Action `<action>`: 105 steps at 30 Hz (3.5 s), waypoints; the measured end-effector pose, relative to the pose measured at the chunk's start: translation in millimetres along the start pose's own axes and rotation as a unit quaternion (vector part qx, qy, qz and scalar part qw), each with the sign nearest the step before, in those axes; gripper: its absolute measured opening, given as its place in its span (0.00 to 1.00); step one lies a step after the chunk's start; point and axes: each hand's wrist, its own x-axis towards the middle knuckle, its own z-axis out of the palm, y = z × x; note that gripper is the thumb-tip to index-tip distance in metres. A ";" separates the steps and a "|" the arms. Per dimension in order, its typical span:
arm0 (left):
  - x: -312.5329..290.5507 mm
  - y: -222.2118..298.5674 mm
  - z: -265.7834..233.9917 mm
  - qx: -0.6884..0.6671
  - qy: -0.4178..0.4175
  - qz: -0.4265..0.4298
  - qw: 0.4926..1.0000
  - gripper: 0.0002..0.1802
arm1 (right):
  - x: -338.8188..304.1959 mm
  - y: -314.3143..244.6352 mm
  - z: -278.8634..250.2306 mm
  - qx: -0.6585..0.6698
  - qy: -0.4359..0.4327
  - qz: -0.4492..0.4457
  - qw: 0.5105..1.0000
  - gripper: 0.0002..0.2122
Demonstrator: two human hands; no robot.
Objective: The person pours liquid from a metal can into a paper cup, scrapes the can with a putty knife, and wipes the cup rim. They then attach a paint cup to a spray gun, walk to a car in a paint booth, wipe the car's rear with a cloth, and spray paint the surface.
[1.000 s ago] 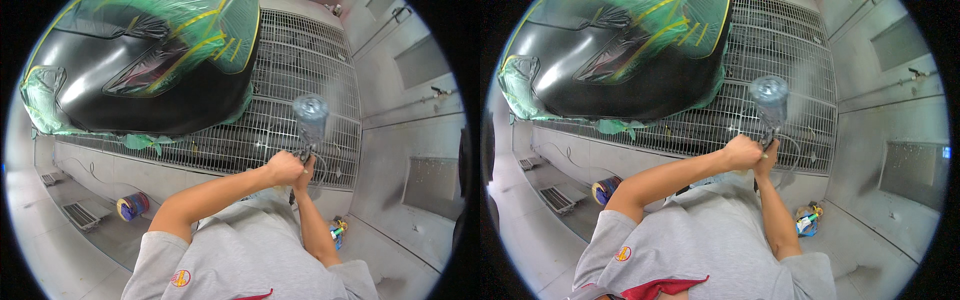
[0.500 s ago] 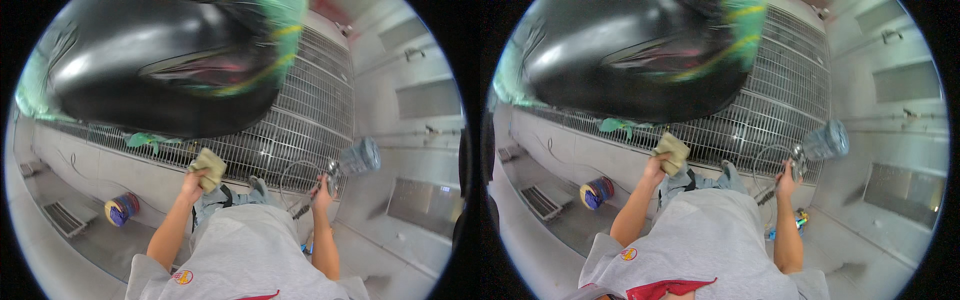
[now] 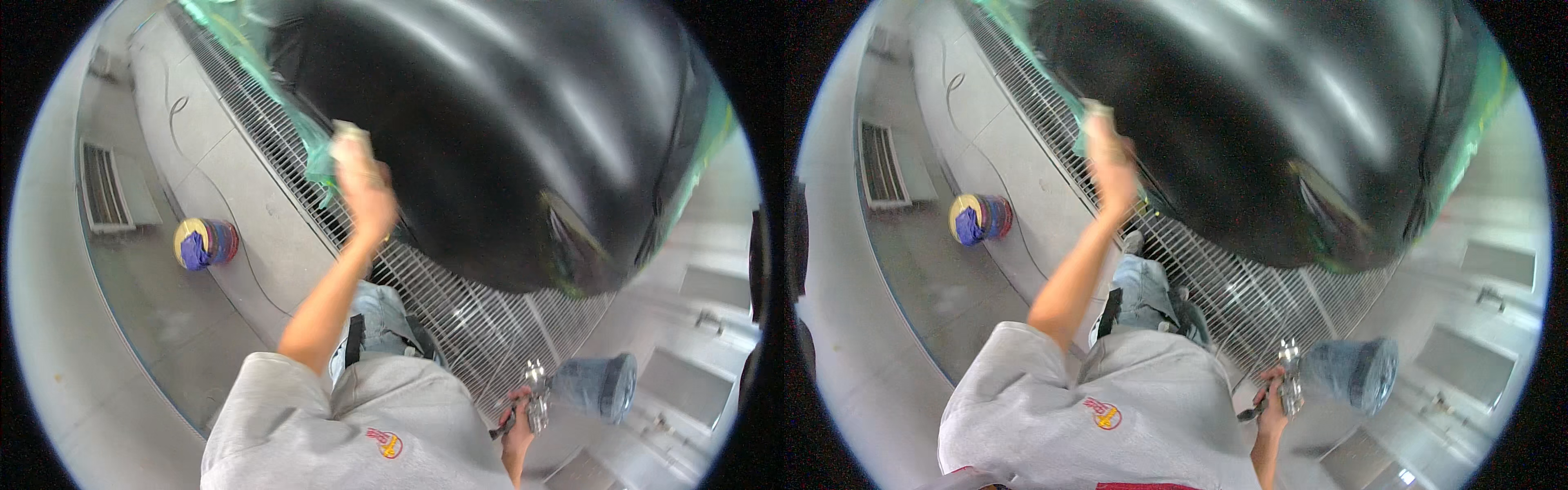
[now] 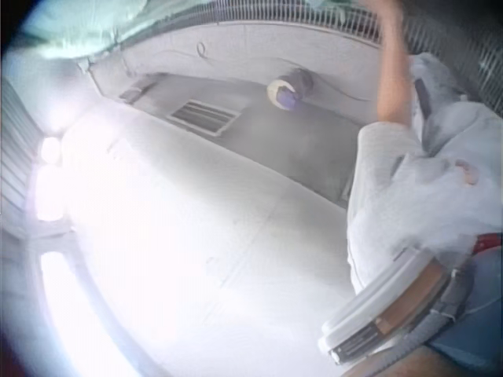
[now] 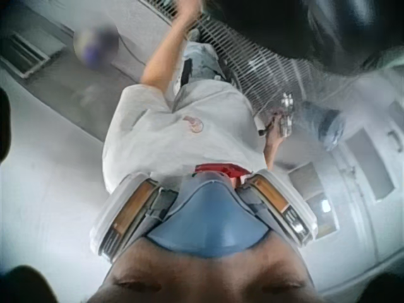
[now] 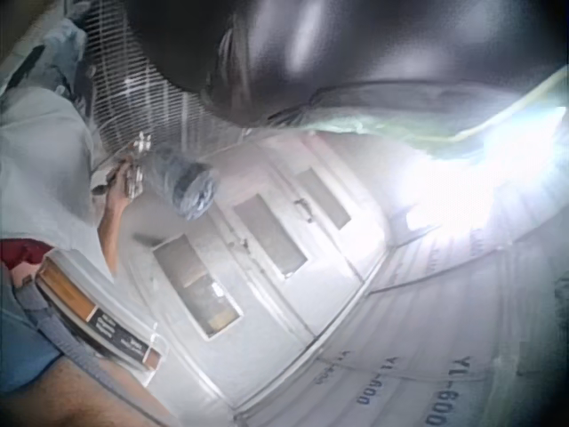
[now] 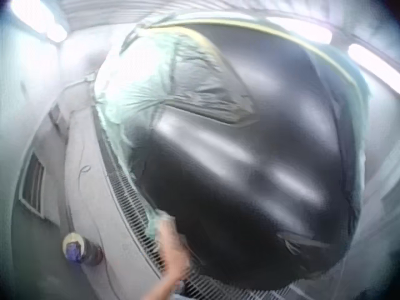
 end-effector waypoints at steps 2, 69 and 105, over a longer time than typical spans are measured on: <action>-54.2 21.6 33.4 -0.052 -0.068 0.036 0.996 0.41 | -2.4 -10.1 8.2 -0.028 0.006 0.001 1.000 0.12; 86.2 216.8 115.6 -0.042 -0.413 0.696 0.586 0.47 | -4.6 -19.7 114.8 0.132 0.018 -0.011 0.991 0.13; 11.5 252.6 93.8 0.154 -0.465 0.699 0.521 0.48 | -22.2 30.8 51.5 0.018 0.019 0.018 0.999 0.10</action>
